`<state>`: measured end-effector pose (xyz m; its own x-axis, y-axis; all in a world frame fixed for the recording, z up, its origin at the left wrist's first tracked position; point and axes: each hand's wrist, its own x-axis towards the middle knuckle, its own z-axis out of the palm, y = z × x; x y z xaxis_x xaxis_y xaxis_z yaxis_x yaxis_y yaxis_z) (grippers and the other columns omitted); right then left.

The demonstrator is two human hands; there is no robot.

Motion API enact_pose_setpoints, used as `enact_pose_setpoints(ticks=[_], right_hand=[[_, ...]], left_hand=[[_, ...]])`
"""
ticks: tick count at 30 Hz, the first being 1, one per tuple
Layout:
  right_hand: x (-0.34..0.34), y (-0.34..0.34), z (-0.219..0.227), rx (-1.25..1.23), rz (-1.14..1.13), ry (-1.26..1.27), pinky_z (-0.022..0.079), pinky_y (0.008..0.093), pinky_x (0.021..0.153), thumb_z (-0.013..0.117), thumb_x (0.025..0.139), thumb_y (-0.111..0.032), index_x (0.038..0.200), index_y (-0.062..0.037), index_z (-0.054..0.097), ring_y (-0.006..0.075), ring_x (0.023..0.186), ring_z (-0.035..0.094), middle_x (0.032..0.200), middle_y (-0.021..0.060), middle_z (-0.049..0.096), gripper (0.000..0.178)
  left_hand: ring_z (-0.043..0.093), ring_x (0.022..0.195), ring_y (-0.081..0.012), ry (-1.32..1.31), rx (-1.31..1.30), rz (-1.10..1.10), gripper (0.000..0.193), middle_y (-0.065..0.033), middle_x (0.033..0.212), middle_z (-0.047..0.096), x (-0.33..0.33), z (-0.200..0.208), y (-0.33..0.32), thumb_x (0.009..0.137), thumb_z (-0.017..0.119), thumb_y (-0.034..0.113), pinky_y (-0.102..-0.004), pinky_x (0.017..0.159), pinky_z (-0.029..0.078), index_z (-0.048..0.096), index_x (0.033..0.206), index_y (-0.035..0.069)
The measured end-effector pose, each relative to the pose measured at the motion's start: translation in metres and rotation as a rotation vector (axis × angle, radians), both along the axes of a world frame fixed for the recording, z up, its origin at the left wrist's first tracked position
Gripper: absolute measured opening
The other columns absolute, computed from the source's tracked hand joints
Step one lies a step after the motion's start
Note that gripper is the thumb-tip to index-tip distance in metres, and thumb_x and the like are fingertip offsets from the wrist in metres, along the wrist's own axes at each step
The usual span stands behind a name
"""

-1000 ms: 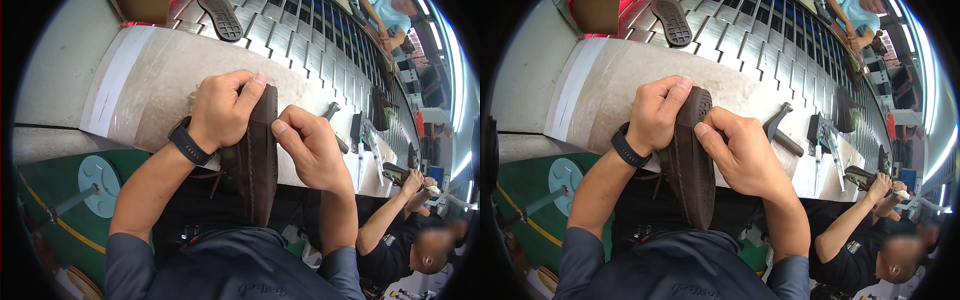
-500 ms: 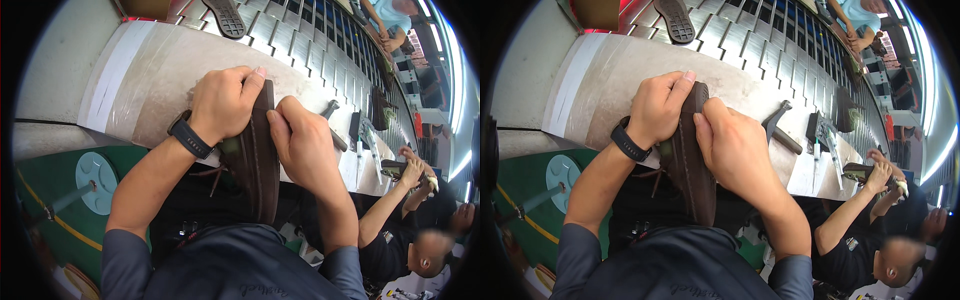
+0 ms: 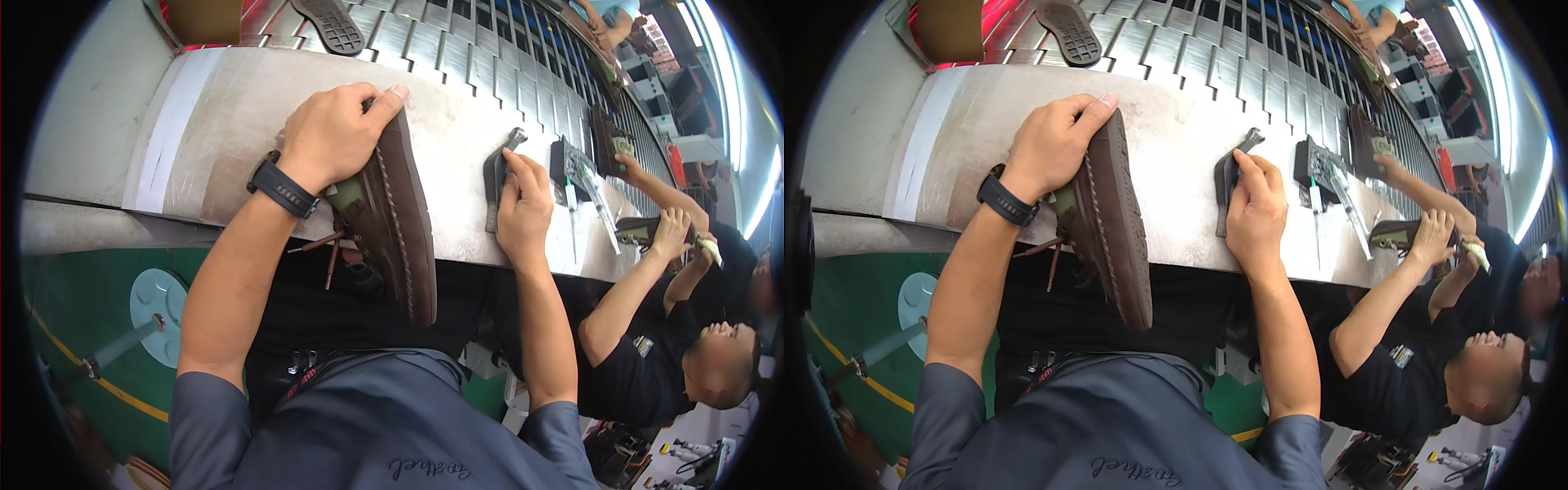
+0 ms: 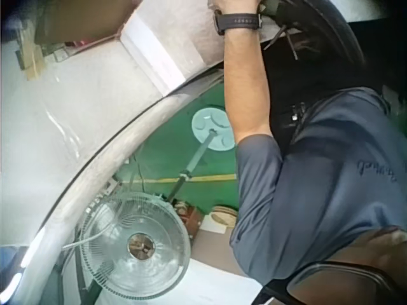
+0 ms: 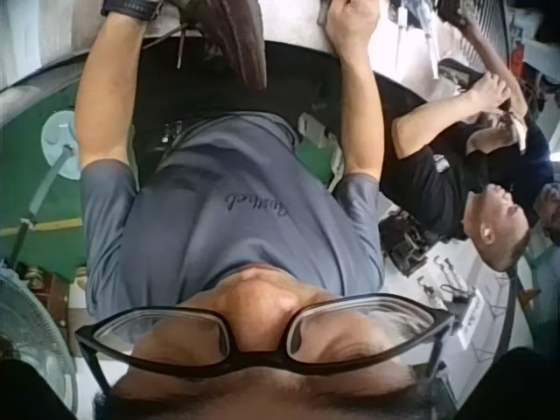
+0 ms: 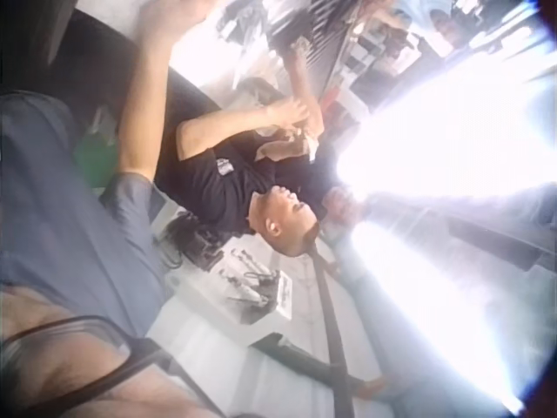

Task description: The person assembles shoes by pressing soles onto shoe uppers by hand, hammering along the edges with a hammer, and placing the shoes onto a conveyor belt.

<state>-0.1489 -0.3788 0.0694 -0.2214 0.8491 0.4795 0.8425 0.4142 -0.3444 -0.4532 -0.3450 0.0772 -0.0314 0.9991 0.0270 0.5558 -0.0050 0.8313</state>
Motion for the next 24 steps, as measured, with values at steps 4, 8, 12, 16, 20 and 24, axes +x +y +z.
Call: enact_pose_setpoints(ticks=[4, 8, 12, 16, 20, 24], right_hand=[[0.009, -0.027, 0.011, 0.001, 0.031, -0.246, 0.057, 0.0444, 0.086, 0.057, 0.084, 0.014, 0.137, -0.0018, 0.071, 0.0388, 0.093, 0.068, 0.116, 0.0217, 0.067, 0.056], [0.009, -0.082, 0.023, -0.18, -0.076, -0.223, 0.058, 0.0438, 0.076, 0.067, 0.084, 0.01, 0.128, 0.0007, 0.071, 0.0364, 0.083, 0.069, 0.107, 0.0223, 0.068, 0.045], [-0.024, -0.144, 0.043, -0.24, 0.162, 0.121, 0.057, 0.0335, 0.064, 0.088, 0.084, -0.003, 0.123, 0.0033, 0.072, 0.0265, 0.067, 0.071, 0.086, 0.0155, 0.074, 0.043], [-0.025, -0.192, 0.075, -0.569, 0.104, 0.61, 0.053, 0.0249, 0.066, 0.083, 0.088, -0.005, 0.124, 0.0023, 0.074, 0.0116, 0.069, 0.07, 0.088, 0.0109, 0.077, 0.038], [-0.038, -0.198, 0.075, -0.662, 0.04, 0.874, 0.052, 0.0238, 0.064, 0.08, 0.091, -0.006, 0.123, 0.0016, 0.074, 0.0079, 0.069, 0.067, 0.085, 0.0084, 0.076, 0.034], [-0.047, -0.173, 0.094, -0.606, 0.117, 0.648, 0.05, 0.0226, 0.061, 0.08, 0.092, -0.004, 0.124, 0.0006, 0.073, 0.0051, 0.067, 0.065, 0.081, 0.0047, 0.074, 0.033]], left_hand=[[0.074, 0.088, -0.036, 0.065, 0.061, -0.051, 0.065, -0.0201, 0.09, 0.077, -0.002, -0.006, -0.001, 0.106, 0.056, 0.061, -0.0414, 0.082, 0.056, 0.078, 0.112, 0.0], [0.075, 0.09, -0.0352, 0.095, 0.016, -0.063, 0.065, -0.0203, 0.093, 0.077, 0.003, -0.002, 0.0, 0.106, 0.055, 0.06, -0.041, 0.084, 0.056, 0.077, 0.112, 0.0], [0.074, 0.088, -0.0342, 0.108, 0.042, -0.073, 0.062, -0.0194, 0.091, 0.077, 0.0, -0.008, 0.002, 0.107, 0.054, 0.058, -0.0399, 0.083, 0.055, 0.077, 0.11, 0.0], [0.072, 0.084, -0.0335, 0.055, 0.059, -0.07, 0.06, -0.0186, 0.089, 0.075, -0.001, -0.008, 0.001, 0.108, 0.054, 0.056, -0.0391, 0.082, 0.054, 0.076, 0.108, -0.001], [0.07, 0.081, -0.0326, 0.068, 0.051, -0.056, 0.06, -0.0197, 0.087, 0.074, 0.003, -0.007, 0.0, 0.108, 0.054, 0.055, -0.0394, 0.079, 0.053, 0.075, 0.105, -0.002], [0.075, 0.09, -0.0418, 0.053, 0.07, -0.031, 0.068, -0.0208, 0.088, 0.077, 0.003, -0.012, 0.002, 0.103, 0.051, 0.068, -0.0482, 0.081, 0.056, 0.079, 0.102, 0.005]])
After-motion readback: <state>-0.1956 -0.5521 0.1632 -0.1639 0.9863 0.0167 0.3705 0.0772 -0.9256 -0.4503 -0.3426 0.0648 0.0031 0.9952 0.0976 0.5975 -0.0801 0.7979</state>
